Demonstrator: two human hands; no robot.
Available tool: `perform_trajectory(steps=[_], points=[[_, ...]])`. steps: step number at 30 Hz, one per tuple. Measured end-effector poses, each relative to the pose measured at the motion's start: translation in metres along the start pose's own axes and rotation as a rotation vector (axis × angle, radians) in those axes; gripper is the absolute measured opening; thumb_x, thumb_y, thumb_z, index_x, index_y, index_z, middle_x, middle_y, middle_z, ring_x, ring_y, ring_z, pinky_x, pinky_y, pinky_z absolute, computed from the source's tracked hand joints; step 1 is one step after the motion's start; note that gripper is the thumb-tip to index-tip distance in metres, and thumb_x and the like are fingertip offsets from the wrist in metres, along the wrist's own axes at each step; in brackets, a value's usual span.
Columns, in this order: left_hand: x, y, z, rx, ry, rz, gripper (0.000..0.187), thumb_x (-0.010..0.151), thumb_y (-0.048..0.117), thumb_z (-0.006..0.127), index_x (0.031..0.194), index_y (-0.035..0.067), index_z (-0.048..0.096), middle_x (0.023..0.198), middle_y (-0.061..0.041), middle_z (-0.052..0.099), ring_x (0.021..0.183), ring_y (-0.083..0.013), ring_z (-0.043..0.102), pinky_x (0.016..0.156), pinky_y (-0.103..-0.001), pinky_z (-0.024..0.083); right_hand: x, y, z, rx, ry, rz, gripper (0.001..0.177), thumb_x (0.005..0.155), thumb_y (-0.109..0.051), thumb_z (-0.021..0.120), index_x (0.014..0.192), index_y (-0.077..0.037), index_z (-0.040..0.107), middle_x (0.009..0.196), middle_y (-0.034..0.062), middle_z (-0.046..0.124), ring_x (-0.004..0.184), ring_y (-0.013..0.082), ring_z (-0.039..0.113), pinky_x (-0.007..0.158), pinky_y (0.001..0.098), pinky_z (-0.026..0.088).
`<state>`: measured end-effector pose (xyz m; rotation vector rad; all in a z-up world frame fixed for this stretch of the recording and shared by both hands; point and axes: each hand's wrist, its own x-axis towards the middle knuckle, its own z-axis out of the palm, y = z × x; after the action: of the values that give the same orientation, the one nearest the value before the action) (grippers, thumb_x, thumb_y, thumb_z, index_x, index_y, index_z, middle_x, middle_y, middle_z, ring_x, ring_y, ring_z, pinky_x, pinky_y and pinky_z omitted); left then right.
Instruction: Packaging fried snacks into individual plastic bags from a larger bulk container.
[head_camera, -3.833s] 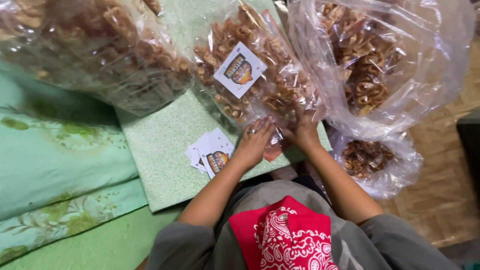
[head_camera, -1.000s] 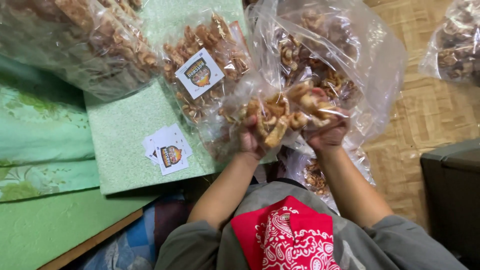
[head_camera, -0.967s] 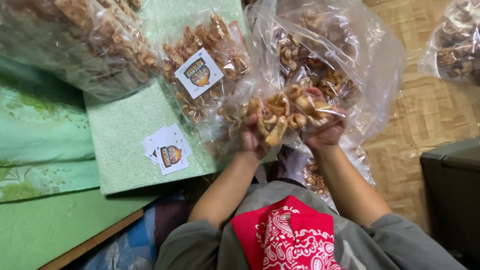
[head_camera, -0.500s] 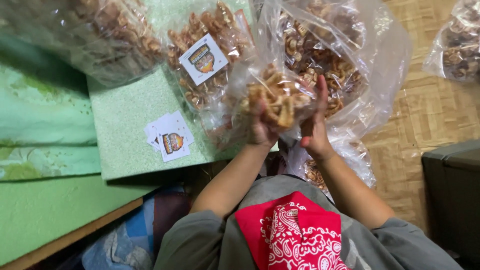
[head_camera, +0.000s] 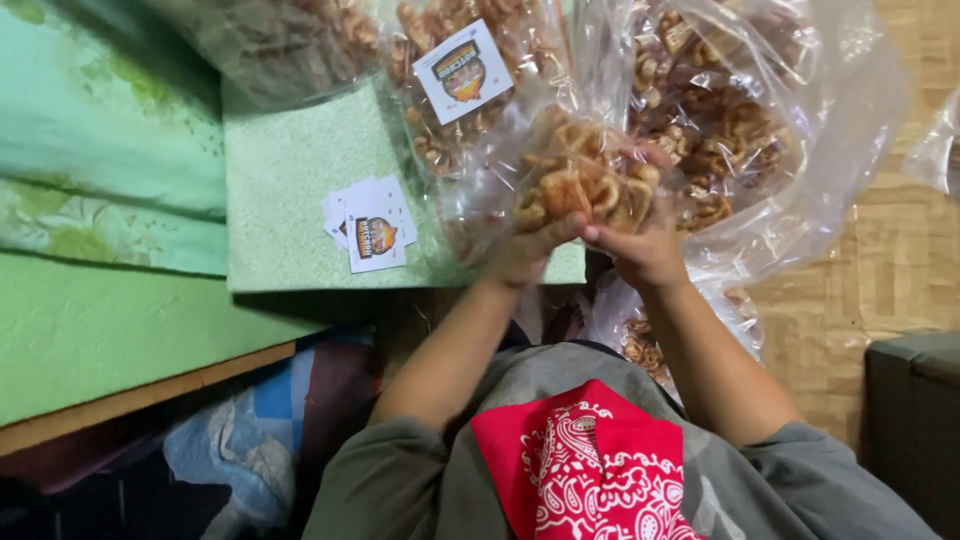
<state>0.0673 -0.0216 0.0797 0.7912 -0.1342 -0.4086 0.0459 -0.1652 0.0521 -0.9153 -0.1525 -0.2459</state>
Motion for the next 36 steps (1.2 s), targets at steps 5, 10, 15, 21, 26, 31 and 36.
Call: perform_trajectory(steps=[5, 10, 15, 21, 26, 31, 36], points=[[-0.017, 0.038, -0.049, 0.125, -0.064, -0.059, 0.075, 0.086, 0.024, 0.078, 0.146, 0.015, 0.035, 0.147, -0.011, 0.046, 0.135, -0.0307, 0.047, 0.095, -0.058, 0.053, 0.002, 0.006, -0.015, 0.076, -0.025, 0.163, 0.086, 0.064, 0.012, 0.078, 0.136, -0.015, 0.039, 0.133, 0.0118, 0.055, 0.117, 0.0324, 0.060, 0.091, 0.0416, 0.058], [-0.071, 0.030, -0.094, 1.198, -0.082, 0.256, 0.032, 0.088, 0.019, 0.067, 0.118, 0.020, 0.055, 0.153, -0.005, 0.036, 0.124, -0.0288, 0.038, 0.103, -0.047, 0.031, -0.010, -0.005, -0.069, 0.195, -0.212, 0.393, 0.087, 0.063, 0.009, 0.074, 0.138, -0.009, 0.034, 0.129, 0.0206, 0.056, 0.110, 0.0347, 0.063, 0.086, 0.0416, 0.057], [-0.084, -0.008, -0.121, 2.126, -0.244, 0.118, 0.039, 0.087, 0.024, 0.062, 0.126, 0.019, 0.063, 0.161, -0.002, 0.021, 0.147, -0.0407, 0.010, 0.109, -0.068, 0.021, -0.034, 0.004, -0.084, 0.286, -0.381, 0.637, 0.090, 0.062, 0.006, 0.070, 0.140, -0.003, 0.027, 0.124, 0.0294, 0.056, 0.103, 0.0372, 0.066, 0.081, 0.0416, 0.056], [-0.038, 0.015, -0.147, 2.053, -0.109, 0.435, 0.051, 0.090, 0.015, 0.054, 0.140, 0.013, 0.049, 0.150, 0.001, 0.041, 0.112, -0.0276, 0.056, 0.088, -0.044, 0.050, -0.058, 0.073, -0.123, 0.297, -0.376, 0.817, 0.091, 0.064, 0.001, 0.066, 0.146, 0.002, 0.026, 0.106, 0.0299, 0.064, 0.080, 0.0357, 0.071, 0.057, 0.0429, 0.059], [-0.028, 0.034, -0.153, 2.040, -0.139, 0.470, 0.070, 0.079, 0.003, 0.052, 0.147, 0.012, 0.039, 0.154, 0.004, 0.031, 0.112, -0.0310, 0.054, 0.082, -0.041, 0.054, -0.059, 0.137, -0.144, 0.282, 0.062, 0.878, 0.026, 0.086, -0.020, 0.065, 0.096, 0.004, 0.063, 0.082, 0.0258, 0.064, 0.059, 0.0389, 0.068, 0.041, 0.0468, 0.050], [-0.033, 0.034, -0.152, 2.047, -0.127, 0.442, 0.086, 0.069, -0.005, 0.058, 0.151, 0.012, 0.036, 0.157, 0.002, 0.027, 0.112, -0.0294, 0.052, 0.088, -0.038, 0.052, -0.037, 0.074, -0.059, 0.330, 0.168, 0.758, 0.041, 0.083, -0.027, 0.062, 0.118, -0.005, 0.061, 0.101, 0.0193, 0.068, 0.079, 0.0348, 0.071, 0.063, 0.0516, 0.057], [-0.039, 0.041, -0.119, 1.917, -0.154, 0.397, 0.082, 0.067, -0.011, 0.052, 0.146, 0.009, 0.044, 0.158, 0.001, 0.026, 0.115, -0.0343, 0.049, 0.092, -0.043, 0.050, -0.043, 0.087, -0.028, 0.201, 0.192, 0.544, 0.046, 0.081, -0.023, 0.067, 0.124, -0.020, 0.049, 0.113, 0.0070, 0.062, 0.108, 0.0285, 0.064, 0.098, 0.0567, 0.049]])
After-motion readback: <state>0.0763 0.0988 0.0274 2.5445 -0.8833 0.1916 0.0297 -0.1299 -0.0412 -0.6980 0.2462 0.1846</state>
